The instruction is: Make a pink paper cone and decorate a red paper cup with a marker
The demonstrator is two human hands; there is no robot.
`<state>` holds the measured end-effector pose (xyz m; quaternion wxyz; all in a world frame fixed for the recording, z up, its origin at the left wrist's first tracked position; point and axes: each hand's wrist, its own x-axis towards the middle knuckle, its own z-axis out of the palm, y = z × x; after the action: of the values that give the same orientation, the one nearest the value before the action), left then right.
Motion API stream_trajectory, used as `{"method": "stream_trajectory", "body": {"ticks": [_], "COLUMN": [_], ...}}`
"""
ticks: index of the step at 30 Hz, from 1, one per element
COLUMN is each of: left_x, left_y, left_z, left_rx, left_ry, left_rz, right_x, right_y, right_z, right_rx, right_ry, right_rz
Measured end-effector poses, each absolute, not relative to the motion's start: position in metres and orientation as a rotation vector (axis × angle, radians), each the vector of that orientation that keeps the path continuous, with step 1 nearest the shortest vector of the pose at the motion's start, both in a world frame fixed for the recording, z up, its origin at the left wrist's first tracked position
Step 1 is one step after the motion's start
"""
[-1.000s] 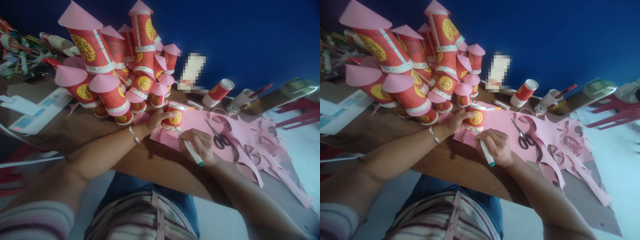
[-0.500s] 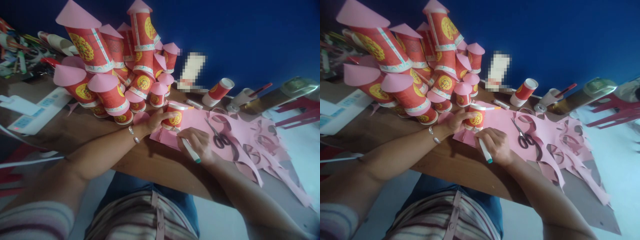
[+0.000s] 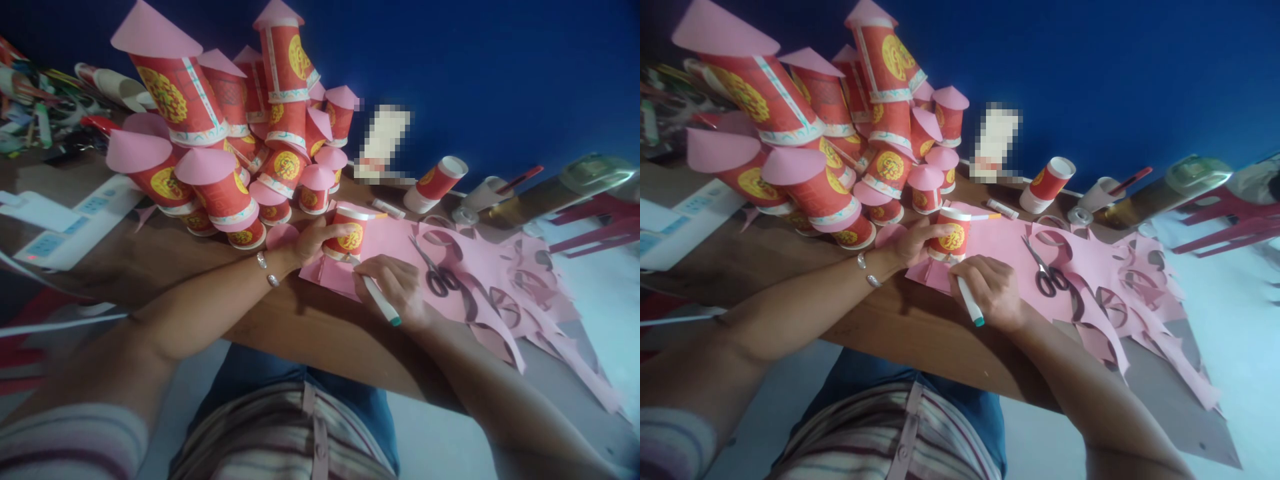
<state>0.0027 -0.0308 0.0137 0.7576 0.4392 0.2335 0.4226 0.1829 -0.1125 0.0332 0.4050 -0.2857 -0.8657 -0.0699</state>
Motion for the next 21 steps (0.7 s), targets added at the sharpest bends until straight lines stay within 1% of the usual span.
{"method": "stream_trajectory", "body": {"ticks": [9, 14, 21], "left_x": [0.0038, 0.0051, 0.0042], "left_y": [-0.0305, -0.0295, -0.0302], "left_z": [0.0153, 0.0132, 0.0086], "left_rx": [0.932, 0.908, 0.926], "left_ry": [0.525, 0.493, 0.505], "left_rz": [0.976, 0.968, 0.930], "right_x": [0.1832, 0.1809, 0.1778], "right_y": [-0.1156, -0.1146, -0.1141], "right_z": [0.0337, 0.0335, 0.0289], "right_rx": [-0.685, -0.700, -0.584], "right_ry": [-2.190, -2.189, -2.270], "right_rz": [-0.154, -0.087, -0.039]}}
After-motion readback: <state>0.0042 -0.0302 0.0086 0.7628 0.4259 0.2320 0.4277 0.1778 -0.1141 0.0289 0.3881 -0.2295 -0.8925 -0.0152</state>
